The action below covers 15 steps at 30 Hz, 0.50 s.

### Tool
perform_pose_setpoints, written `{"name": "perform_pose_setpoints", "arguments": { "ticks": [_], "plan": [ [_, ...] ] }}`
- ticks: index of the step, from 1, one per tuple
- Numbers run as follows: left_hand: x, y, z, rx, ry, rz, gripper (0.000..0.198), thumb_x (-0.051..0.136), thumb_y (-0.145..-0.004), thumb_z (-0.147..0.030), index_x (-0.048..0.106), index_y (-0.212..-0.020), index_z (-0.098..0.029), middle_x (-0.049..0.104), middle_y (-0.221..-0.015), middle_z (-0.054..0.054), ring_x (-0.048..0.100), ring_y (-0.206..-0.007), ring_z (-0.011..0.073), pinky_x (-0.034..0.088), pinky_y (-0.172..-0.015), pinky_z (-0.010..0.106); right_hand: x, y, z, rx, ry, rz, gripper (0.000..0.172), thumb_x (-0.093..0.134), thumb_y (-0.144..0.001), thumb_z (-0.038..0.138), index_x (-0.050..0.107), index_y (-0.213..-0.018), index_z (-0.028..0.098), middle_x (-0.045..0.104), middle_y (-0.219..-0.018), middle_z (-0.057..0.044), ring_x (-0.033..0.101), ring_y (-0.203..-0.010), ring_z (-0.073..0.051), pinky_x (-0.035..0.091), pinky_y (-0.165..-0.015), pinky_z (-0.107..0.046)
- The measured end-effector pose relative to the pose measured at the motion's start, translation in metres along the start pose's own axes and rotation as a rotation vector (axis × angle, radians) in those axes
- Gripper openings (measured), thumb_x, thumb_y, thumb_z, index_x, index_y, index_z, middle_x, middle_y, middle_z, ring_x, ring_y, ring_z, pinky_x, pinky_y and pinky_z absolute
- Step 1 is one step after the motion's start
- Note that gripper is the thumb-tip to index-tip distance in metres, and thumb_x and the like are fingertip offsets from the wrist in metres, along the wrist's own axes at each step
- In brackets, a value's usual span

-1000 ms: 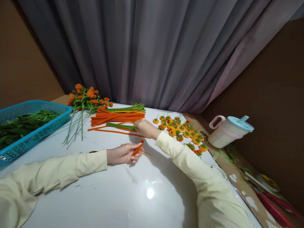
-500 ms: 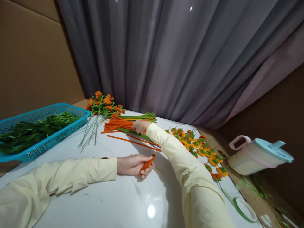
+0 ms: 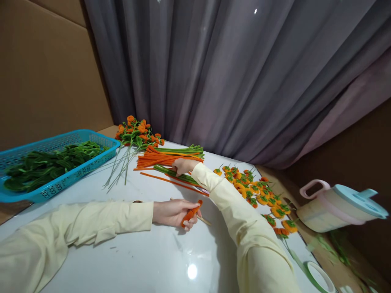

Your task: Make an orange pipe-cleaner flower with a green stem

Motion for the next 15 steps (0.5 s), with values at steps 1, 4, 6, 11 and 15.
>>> {"name": "perform_pose_setpoints", "arguments": {
  "ticks": [1,4,6,11,15],
  "plan": [
    [0.000,0.000,0.000,0.000,-0.002,-0.001,0.027,0.042,-0.089,-0.036,0.053,-0.077,-0.013,0.046,-0.055,-0.002,0.038,-0.047,0.0095,0.030,-0.058,0.025,-0.002,0.001,0.000,-0.007,0.002,-0.004,0.023,0.069,-0.071,0.017,0.066,-0.093,0.010,0.068,-0.085,-0.005,0.057,-0.071,-0.012,0.037,-0.054,-0.016],
    [-0.001,-0.001,0.001,-0.003,-0.001,-0.006,0.028,0.039,-0.090,-0.034,0.053,-0.077,-0.013,0.046,-0.055,-0.001,0.038,-0.048,0.0098,0.031,-0.058,0.025,-0.013,0.005,0.001,-0.037,0.001,-0.032,0.022,0.071,-0.069,0.021,0.067,-0.088,0.009,0.067,-0.080,-0.004,0.054,-0.065,-0.011,0.035,-0.053,-0.017],
    [-0.001,-0.001,0.001,-0.007,0.000,-0.008,0.028,0.039,-0.090,-0.034,0.053,-0.076,-0.013,0.046,-0.055,-0.002,0.038,-0.048,0.0099,0.031,-0.058,0.025,-0.023,0.008,0.003,-0.063,-0.003,-0.065,0.021,0.071,-0.070,0.023,0.067,-0.086,0.009,0.067,-0.078,-0.004,0.053,-0.064,-0.011,0.035,-0.054,-0.017],
    [-0.001,0.000,0.000,-0.013,0.003,-0.009,0.026,0.044,-0.088,-0.035,0.053,-0.077,-0.013,0.047,-0.056,-0.001,0.038,-0.047,0.0095,0.031,-0.059,0.025,-0.050,0.016,0.002,-0.111,-0.013,-0.142,0.012,0.065,-0.075,0.023,0.068,-0.080,0.012,0.066,-0.074,-0.001,0.053,-0.063,-0.010,0.036,-0.059,-0.018],
    [-0.002,0.000,0.001,-0.029,0.008,-0.022,0.029,0.036,-0.091,-0.031,0.053,-0.077,-0.013,0.047,-0.054,-0.001,0.039,-0.047,0.0101,0.031,-0.058,0.025,-0.056,0.016,-0.003,-0.128,-0.018,-0.132,0.011,0.062,-0.074,0.019,0.069,-0.081,0.014,0.068,-0.073,-0.001,0.056,-0.064,-0.010,0.038,-0.059,-0.017]
  ]
}}
Point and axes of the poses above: each hand's wrist, its own y-axis away from the middle knuckle, its own x-axis out of the palm, z = x × y, the point moved 9 cm from there along -y, towards the middle knuckle
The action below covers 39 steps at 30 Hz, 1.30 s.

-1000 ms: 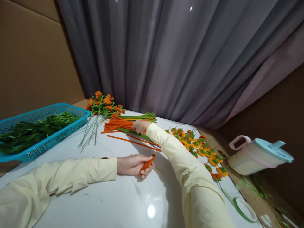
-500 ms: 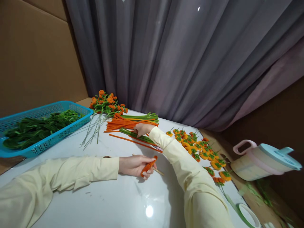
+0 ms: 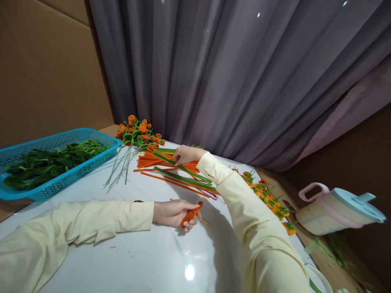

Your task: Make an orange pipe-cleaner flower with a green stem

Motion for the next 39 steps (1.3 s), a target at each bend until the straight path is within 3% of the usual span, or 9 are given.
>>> {"name": "perform_pose_setpoints", "arguments": {
  "ticks": [10,16,32,39],
  "plan": [
    [0.001,-0.001,0.001,-0.005,0.005,0.012,0.027,0.047,-0.087,-0.037,0.054,-0.078,-0.012,0.048,-0.054,-0.001,0.039,-0.048,0.0097,0.032,-0.058,0.024,0.000,0.002,0.003,0.073,0.017,0.037,0.024,0.052,-0.072,0.015,0.067,-0.090,0.013,0.069,-0.075,-0.003,0.061,-0.062,-0.012,0.038,-0.052,-0.017],
    [0.001,-0.001,0.000,-0.006,0.003,0.013,0.027,0.042,-0.089,-0.034,0.053,-0.077,-0.013,0.048,-0.054,-0.001,0.039,-0.047,0.0098,0.032,-0.058,0.024,0.000,0.003,0.000,0.091,0.022,0.047,0.029,0.051,-0.071,0.013,0.064,-0.097,0.013,0.070,-0.072,-0.003,0.062,-0.062,-0.013,0.038,-0.052,-0.017],
    [0.002,-0.001,0.001,-0.009,-0.017,0.024,0.029,0.037,-0.091,-0.034,0.054,-0.078,-0.013,0.047,-0.054,-0.001,0.038,-0.048,0.0101,0.033,-0.059,0.024,-0.002,0.008,0.002,0.075,0.042,0.003,0.024,0.051,-0.074,0.013,0.059,-0.097,0.013,0.069,-0.077,-0.004,0.061,-0.062,-0.012,0.038,-0.054,-0.018],
    [0.003,0.000,0.000,-0.003,-0.025,0.035,0.028,0.040,-0.090,-0.035,0.053,-0.078,-0.013,0.046,-0.056,-0.001,0.036,-0.048,0.0100,0.032,-0.058,0.024,-0.019,0.015,0.003,0.106,0.071,-0.055,0.025,0.053,-0.075,0.012,0.061,-0.099,0.013,0.068,-0.088,-0.007,0.061,-0.071,-0.013,0.038,-0.058,-0.018]
  ]
}}
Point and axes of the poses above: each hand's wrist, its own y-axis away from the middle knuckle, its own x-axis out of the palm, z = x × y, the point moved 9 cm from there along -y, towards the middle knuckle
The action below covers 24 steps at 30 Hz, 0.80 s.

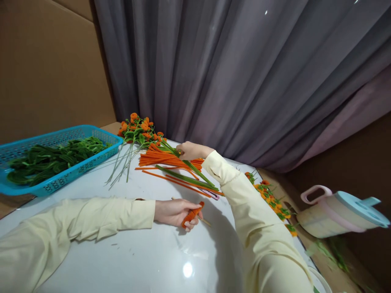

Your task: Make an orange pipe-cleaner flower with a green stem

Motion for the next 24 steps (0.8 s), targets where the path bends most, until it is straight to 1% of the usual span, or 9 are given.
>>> {"name": "perform_pose_setpoints", "arguments": {
  "ticks": [2,5,7,9,13,15,19,22,24],
  "plan": [
    [-0.001,0.000,0.000,0.001,-0.002,-0.003,0.028,0.039,-0.090,-0.034,0.053,-0.078,-0.013,0.045,-0.056,-0.001,0.036,-0.048,0.0099,0.032,-0.058,0.024,-0.001,0.001,-0.002,0.001,-0.001,-0.018,0.028,0.053,-0.076,0.013,0.060,-0.103,0.013,0.068,-0.092,-0.007,0.061,-0.074,-0.013,0.039,-0.061,-0.017],
    [-0.001,0.000,0.000,-0.001,0.003,-0.010,0.029,0.036,-0.091,-0.032,0.053,-0.077,-0.013,0.045,-0.055,-0.001,0.037,-0.048,0.0098,0.032,-0.059,0.024,0.008,-0.001,-0.004,0.001,-0.001,-0.018,0.031,0.054,-0.076,0.014,0.060,-0.106,0.013,0.068,-0.094,-0.007,0.061,-0.076,-0.014,0.040,-0.063,-0.018],
    [-0.001,0.000,0.000,-0.001,0.003,-0.008,0.030,0.035,-0.092,-0.032,0.053,-0.078,-0.013,0.046,-0.056,-0.001,0.037,-0.048,0.0098,0.032,-0.059,0.024,0.020,-0.003,-0.005,-0.004,0.004,-0.003,0.030,0.054,-0.075,0.013,0.061,-0.104,0.012,0.068,-0.094,-0.007,0.061,-0.076,-0.014,0.040,-0.063,-0.018],
    [-0.001,0.000,0.000,0.001,-0.003,0.002,0.030,0.036,-0.091,-0.034,0.052,-0.078,-0.013,0.046,-0.056,-0.001,0.037,-0.049,0.0096,0.032,-0.059,0.024,0.034,-0.005,-0.002,-0.023,0.008,0.029,0.025,0.054,-0.074,0.012,0.065,-0.097,0.013,0.069,-0.090,-0.006,0.060,-0.074,-0.014,0.039,-0.061,-0.018],
    [-0.001,0.000,0.000,0.007,-0.012,0.016,0.029,0.046,-0.087,-0.040,0.051,-0.078,-0.014,0.045,-0.058,-0.001,0.037,-0.051,0.0091,0.032,-0.060,0.025,0.063,-0.003,0.010,-0.072,-0.001,0.116,0.016,0.057,-0.073,0.015,0.068,-0.084,0.017,0.069,-0.080,-0.001,0.058,-0.068,-0.011,0.037,-0.057,-0.017],
    [-0.001,0.000,0.000,0.006,-0.013,0.017,0.029,0.049,-0.086,-0.042,0.052,-0.078,-0.013,0.045,-0.058,-0.001,0.037,-0.051,0.0091,0.032,-0.061,0.025,0.072,-0.001,0.014,-0.056,0.010,0.121,0.016,0.057,-0.072,0.017,0.068,-0.083,0.018,0.068,-0.080,-0.002,0.058,-0.066,-0.012,0.035,-0.053,-0.018],
    [0.000,-0.001,0.001,0.002,-0.015,0.026,0.029,0.049,-0.085,-0.042,0.052,-0.078,-0.014,0.045,-0.058,-0.002,0.037,-0.051,0.0094,0.031,-0.061,0.025,0.077,-0.001,0.015,0.010,0.038,0.068,0.019,0.052,-0.073,0.017,0.066,-0.085,0.015,0.067,-0.081,-0.007,0.057,-0.064,-0.015,0.029,-0.048,-0.021],
    [0.000,0.000,0.000,-0.003,-0.009,0.012,0.028,0.042,-0.089,-0.037,0.052,-0.077,-0.014,0.045,-0.056,-0.001,0.037,-0.050,0.0101,0.031,-0.060,0.025,0.077,-0.001,0.015,0.009,0.019,0.050,0.017,0.052,-0.072,0.017,0.065,-0.083,0.015,0.066,-0.077,-0.006,0.055,-0.061,-0.014,0.027,-0.047,-0.021],
    [-0.001,0.000,0.000,-0.001,-0.001,0.000,0.029,0.038,-0.090,-0.034,0.053,-0.077,-0.014,0.046,-0.055,-0.001,0.037,-0.049,0.0104,0.030,-0.060,0.025,0.074,-0.001,0.016,-0.008,-0.011,0.044,0.017,0.054,-0.070,0.016,0.065,-0.082,0.015,0.066,-0.075,-0.005,0.054,-0.061,-0.013,0.029,-0.048,-0.020]
  ]
}}
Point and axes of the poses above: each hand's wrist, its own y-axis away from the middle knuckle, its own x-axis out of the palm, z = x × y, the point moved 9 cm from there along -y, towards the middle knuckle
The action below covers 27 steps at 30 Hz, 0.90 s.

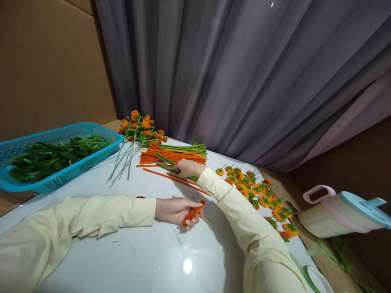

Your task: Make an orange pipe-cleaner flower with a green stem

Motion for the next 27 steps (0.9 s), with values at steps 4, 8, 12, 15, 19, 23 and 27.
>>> {"name": "perform_pose_setpoints", "arguments": {
  "ticks": [4,8,12,15,19,23,27],
  "plan": [
    [0.001,0.000,0.000,-0.004,0.010,0.000,0.030,0.035,-0.091,-0.032,0.053,-0.077,-0.013,0.046,-0.055,-0.001,0.037,-0.049,0.0103,0.031,-0.060,0.025,-0.014,0.005,0.001,-0.046,-0.076,-0.015,0.017,0.055,-0.069,0.008,0.065,-0.082,0.013,0.065,-0.074,-0.003,0.053,-0.062,-0.011,0.034,-0.054,-0.019],
    [0.000,-0.001,0.001,-0.006,0.009,0.014,0.028,0.041,-0.090,-0.036,0.053,-0.077,-0.013,0.046,-0.056,-0.001,0.037,-0.050,0.0097,0.031,-0.061,0.025,-0.034,0.017,0.002,-0.087,-0.159,-0.039,0.012,0.057,-0.071,0.008,0.063,-0.082,0.011,0.064,-0.072,-0.002,0.053,-0.062,-0.010,0.038,-0.057,-0.018],
    [0.001,-0.001,0.001,0.003,0.008,0.028,0.028,0.042,-0.090,-0.036,0.053,-0.078,-0.013,0.047,-0.057,-0.001,0.037,-0.050,0.0094,0.031,-0.061,0.025,-0.051,0.029,0.004,-0.116,-0.224,-0.049,0.010,0.056,-0.075,0.012,0.061,-0.084,0.011,0.063,-0.073,-0.002,0.055,-0.064,-0.011,0.041,-0.059,-0.019],
    [0.002,0.000,0.000,0.005,0.011,0.028,0.028,0.040,-0.090,-0.034,0.053,-0.078,-0.014,0.047,-0.056,-0.002,0.038,-0.049,0.0097,0.031,-0.060,0.025,-0.062,0.038,0.004,-0.133,-0.290,-0.059,0.012,0.056,-0.075,0.015,0.059,-0.086,0.011,0.062,-0.074,-0.003,0.055,-0.065,-0.011,0.043,-0.061,-0.019],
    [0.001,0.000,-0.001,0.007,0.018,0.012,0.029,0.037,-0.091,-0.031,0.054,-0.077,-0.013,0.048,-0.055,-0.001,0.039,-0.047,0.0097,0.031,-0.059,0.024,-0.072,0.047,0.001,-0.146,-0.460,-0.088,0.015,0.058,-0.074,0.021,0.057,-0.086,0.012,0.060,-0.077,-0.003,0.054,-0.067,-0.012,0.044,-0.062,-0.021],
    [0.001,-0.001,0.000,-0.001,0.017,0.009,0.031,0.037,-0.091,-0.034,0.055,-0.077,-0.013,0.048,-0.054,-0.001,0.039,-0.047,0.0097,0.031,-0.058,0.024,-0.073,0.052,-0.002,-0.158,-0.633,-0.073,0.021,0.059,-0.071,0.025,0.054,-0.087,0.012,0.059,-0.077,-0.003,0.054,-0.068,-0.013,0.044,-0.061,-0.022],
    [0.001,-0.001,0.001,-0.007,0.025,0.016,0.030,0.040,-0.090,-0.036,0.055,-0.077,-0.013,0.048,-0.054,-0.001,0.039,-0.047,0.0097,0.031,-0.058,0.024,-0.069,0.053,0.000,-0.157,-0.747,-0.033,0.020,0.058,-0.070,0.023,0.053,-0.087,0.013,0.059,-0.076,-0.003,0.054,-0.067,-0.012,0.043,-0.060,-0.021]
  ]
}}
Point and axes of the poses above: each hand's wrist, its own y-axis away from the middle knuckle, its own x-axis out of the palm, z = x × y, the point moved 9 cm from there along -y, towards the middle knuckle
